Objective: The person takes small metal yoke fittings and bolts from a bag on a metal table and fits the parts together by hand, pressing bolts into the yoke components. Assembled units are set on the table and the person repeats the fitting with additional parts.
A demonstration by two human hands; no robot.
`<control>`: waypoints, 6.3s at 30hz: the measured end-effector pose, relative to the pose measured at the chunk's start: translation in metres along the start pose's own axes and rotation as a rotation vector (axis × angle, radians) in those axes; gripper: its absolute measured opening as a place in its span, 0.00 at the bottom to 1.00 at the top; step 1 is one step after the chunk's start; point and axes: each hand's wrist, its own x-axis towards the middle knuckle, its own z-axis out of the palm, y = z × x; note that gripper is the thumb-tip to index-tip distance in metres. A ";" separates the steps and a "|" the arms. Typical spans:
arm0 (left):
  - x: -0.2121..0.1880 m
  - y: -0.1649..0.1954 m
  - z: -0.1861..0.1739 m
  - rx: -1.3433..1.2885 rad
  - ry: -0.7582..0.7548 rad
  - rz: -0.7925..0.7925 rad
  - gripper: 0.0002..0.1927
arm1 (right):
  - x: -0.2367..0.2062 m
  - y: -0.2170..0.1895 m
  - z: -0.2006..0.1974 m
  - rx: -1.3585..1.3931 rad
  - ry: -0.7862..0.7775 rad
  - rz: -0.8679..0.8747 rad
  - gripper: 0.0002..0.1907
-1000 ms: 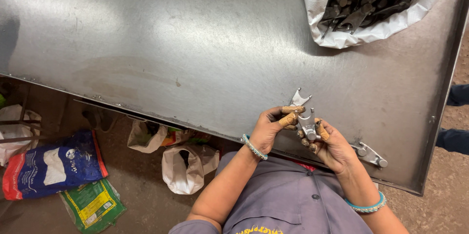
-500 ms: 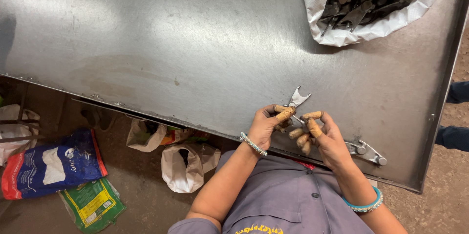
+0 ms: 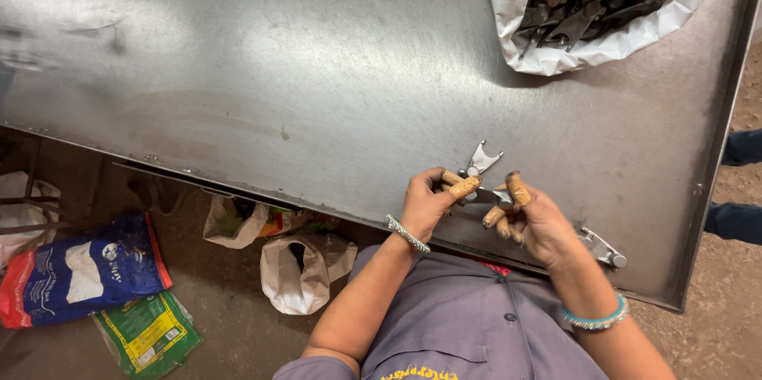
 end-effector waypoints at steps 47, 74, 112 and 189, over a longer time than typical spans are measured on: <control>0.004 -0.012 -0.003 -0.313 -0.150 -0.010 0.11 | -0.011 0.008 -0.006 0.145 -0.216 -0.120 0.24; 0.164 0.091 0.022 0.897 0.219 0.627 0.31 | 0.005 -0.170 0.049 -0.179 0.211 -0.761 0.22; 0.007 0.020 0.000 0.618 0.070 0.541 0.16 | -0.044 -0.016 0.028 -1.157 0.509 -0.954 0.22; -0.033 0.060 -0.077 1.014 0.338 0.224 0.25 | 0.005 -0.014 0.019 -0.784 0.258 -0.660 0.15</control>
